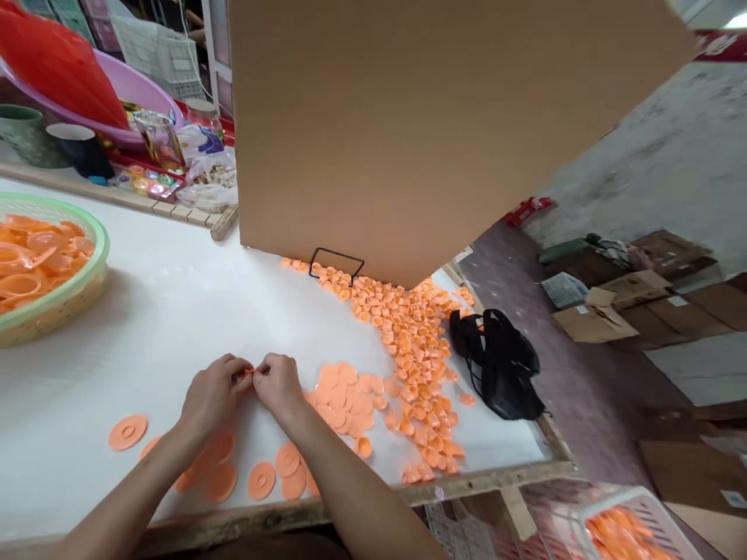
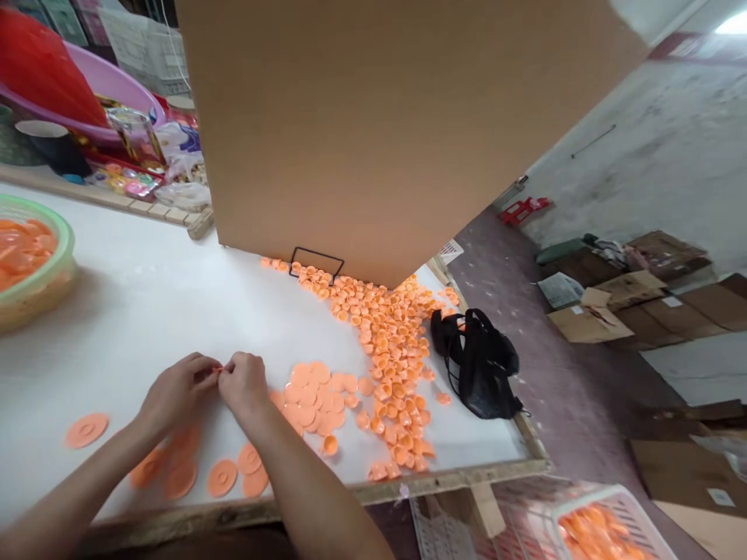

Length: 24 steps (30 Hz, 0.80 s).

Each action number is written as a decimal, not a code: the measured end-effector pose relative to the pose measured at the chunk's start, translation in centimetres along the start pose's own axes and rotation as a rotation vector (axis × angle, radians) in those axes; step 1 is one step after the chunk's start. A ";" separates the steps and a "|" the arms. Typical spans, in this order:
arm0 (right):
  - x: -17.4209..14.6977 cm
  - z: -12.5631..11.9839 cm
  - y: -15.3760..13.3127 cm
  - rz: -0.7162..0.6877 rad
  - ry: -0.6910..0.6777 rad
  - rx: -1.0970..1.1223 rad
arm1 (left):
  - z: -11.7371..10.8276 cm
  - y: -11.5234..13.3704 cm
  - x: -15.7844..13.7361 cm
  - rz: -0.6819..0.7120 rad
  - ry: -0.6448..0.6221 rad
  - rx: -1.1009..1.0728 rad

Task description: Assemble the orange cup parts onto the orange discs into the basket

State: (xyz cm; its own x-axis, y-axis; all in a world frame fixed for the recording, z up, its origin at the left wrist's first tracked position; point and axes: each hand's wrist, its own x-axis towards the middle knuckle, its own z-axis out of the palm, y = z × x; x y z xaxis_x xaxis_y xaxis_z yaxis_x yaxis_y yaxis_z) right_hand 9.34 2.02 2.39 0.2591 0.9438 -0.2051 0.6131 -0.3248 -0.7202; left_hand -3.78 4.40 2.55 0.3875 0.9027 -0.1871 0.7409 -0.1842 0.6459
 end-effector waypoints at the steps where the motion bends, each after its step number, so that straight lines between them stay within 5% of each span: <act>1: -0.1 0.1 0.1 -0.024 -0.021 0.010 | 0.0 0.0 0.1 -0.002 -0.013 0.014; 5: 0.0 -2.8 1.5 -0.124 0.016 -0.025 | 0.6 -0.2 0.3 0.018 0.033 0.070; 8: 1.2 -9.6 4.1 -0.048 0.373 -0.155 | 0.8 -0.1 -0.3 0.067 0.083 0.054; 11: 4.4 -17.3 7.5 0.033 0.552 -0.216 | 0.7 0.1 -1.2 0.064 0.087 -0.043; 14: 8.2 -21.4 9.1 0.068 0.598 -0.365 | 0.7 0.2 -2.1 -0.037 0.049 -0.207; 20: 16.3 -17.7 6.1 -0.157 0.400 -0.634 | 1.0 -0.3 -2.8 -0.209 0.122 -0.433; 24: 17.6 -14.2 5.4 -0.137 0.397 -0.620 | -2.5 -0.7 -3.3 -0.312 0.337 -0.428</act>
State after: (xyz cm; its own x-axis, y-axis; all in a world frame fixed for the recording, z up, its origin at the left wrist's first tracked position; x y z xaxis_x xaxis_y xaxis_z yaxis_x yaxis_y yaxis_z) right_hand 27.76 16.00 4.33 0.3277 0.9236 0.1990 0.9372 -0.2910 -0.1925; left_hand -6.96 2.55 4.57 -0.0577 0.9746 -0.2163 0.4791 0.2171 0.8505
